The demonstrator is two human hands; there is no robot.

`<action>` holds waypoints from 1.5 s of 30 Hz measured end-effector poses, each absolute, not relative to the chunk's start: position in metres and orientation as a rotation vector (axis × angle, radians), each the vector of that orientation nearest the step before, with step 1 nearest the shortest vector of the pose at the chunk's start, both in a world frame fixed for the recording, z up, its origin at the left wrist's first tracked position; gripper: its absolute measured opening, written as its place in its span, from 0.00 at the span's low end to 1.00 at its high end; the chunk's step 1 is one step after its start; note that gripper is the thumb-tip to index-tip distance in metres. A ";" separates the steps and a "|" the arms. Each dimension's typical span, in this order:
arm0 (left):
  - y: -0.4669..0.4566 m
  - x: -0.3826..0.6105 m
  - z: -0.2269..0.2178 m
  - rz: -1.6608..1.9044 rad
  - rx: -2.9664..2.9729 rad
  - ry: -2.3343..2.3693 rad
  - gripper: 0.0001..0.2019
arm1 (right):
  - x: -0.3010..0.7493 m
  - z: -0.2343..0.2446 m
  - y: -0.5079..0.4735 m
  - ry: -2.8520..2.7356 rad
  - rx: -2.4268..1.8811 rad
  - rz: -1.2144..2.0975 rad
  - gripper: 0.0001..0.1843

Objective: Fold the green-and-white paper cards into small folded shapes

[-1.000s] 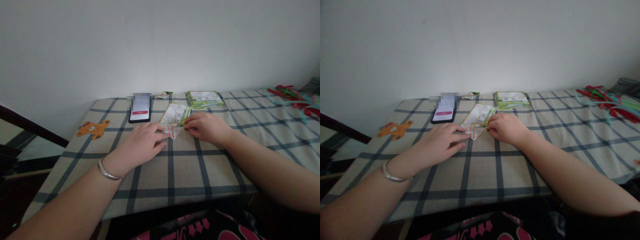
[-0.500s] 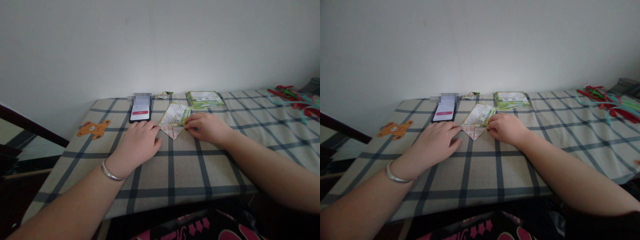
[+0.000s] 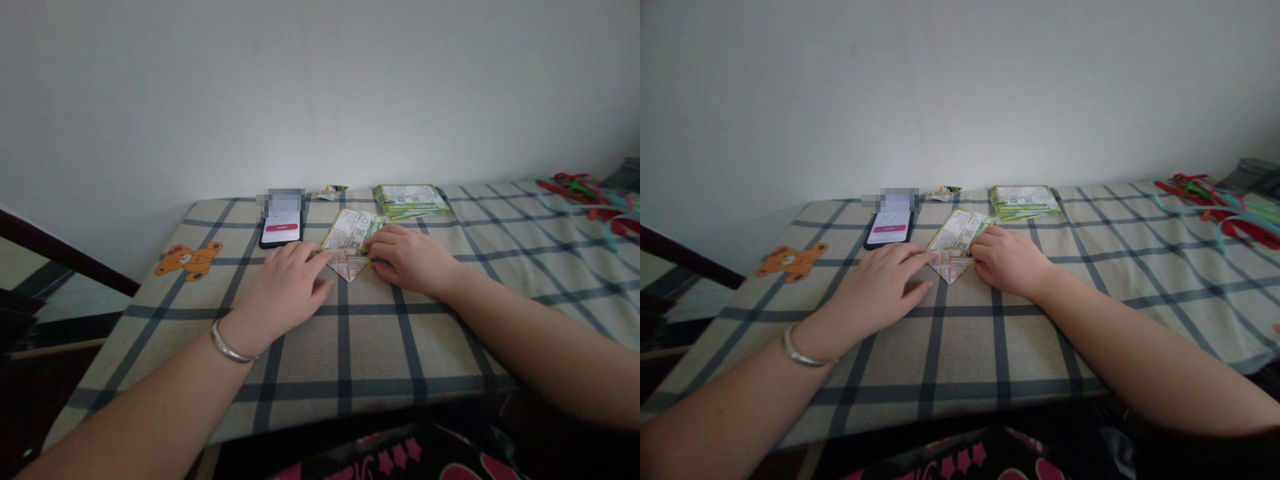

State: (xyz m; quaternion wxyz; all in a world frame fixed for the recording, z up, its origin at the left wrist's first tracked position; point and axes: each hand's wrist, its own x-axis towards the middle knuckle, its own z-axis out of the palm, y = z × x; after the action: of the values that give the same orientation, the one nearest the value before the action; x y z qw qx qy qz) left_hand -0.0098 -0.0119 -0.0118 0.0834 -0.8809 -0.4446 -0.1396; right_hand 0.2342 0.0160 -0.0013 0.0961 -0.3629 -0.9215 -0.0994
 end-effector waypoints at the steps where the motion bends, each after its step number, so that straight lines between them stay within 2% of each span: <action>1: -0.012 -0.009 -0.012 -0.429 -2.693 -1.273 0.21 | 0.234 -0.002 0.017 -2.730 -1.064 -0.286 0.10; 5: -0.013 -0.008 -0.013 -0.417 -2.905 -1.029 0.17 | 0.237 -0.004 0.020 -2.713 -1.021 -0.203 0.10; 9: -0.011 -0.009 -0.016 -0.435 -2.936 -0.991 0.15 | 0.238 -0.009 0.020 -2.663 -0.995 -0.164 0.10; 16: -0.009 -0.008 -0.015 -0.443 -2.947 -0.990 0.14 | 0.237 -0.017 0.021 -2.583 -0.961 -0.019 0.21; 25: -0.006 -0.010 -0.012 -0.454 -2.868 -1.040 0.07 | 0.239 -0.014 0.021 -2.396 -0.988 0.259 0.15; 34: -0.006 -0.009 -0.010 -0.367 -2.746 -1.197 0.09 | 0.236 -0.011 0.016 -2.390 -1.074 0.447 0.16; 38: -0.007 -0.009 -0.009 -0.374 -2.743 -1.206 0.09 | 0.236 -0.012 0.014 -2.449 -0.940 0.402 0.14; 45: -0.007 -0.010 -0.010 -0.394 -2.773 -1.152 0.13 | 0.239 -0.013 0.018 -2.520 -0.936 0.096 0.11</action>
State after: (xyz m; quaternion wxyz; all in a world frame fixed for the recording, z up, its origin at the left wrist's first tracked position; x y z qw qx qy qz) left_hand -0.0102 -0.0066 -0.0101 0.0563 -0.9142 -0.3798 -0.1299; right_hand 0.2386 0.0180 -0.0132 0.2241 -0.3390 -0.9130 0.0349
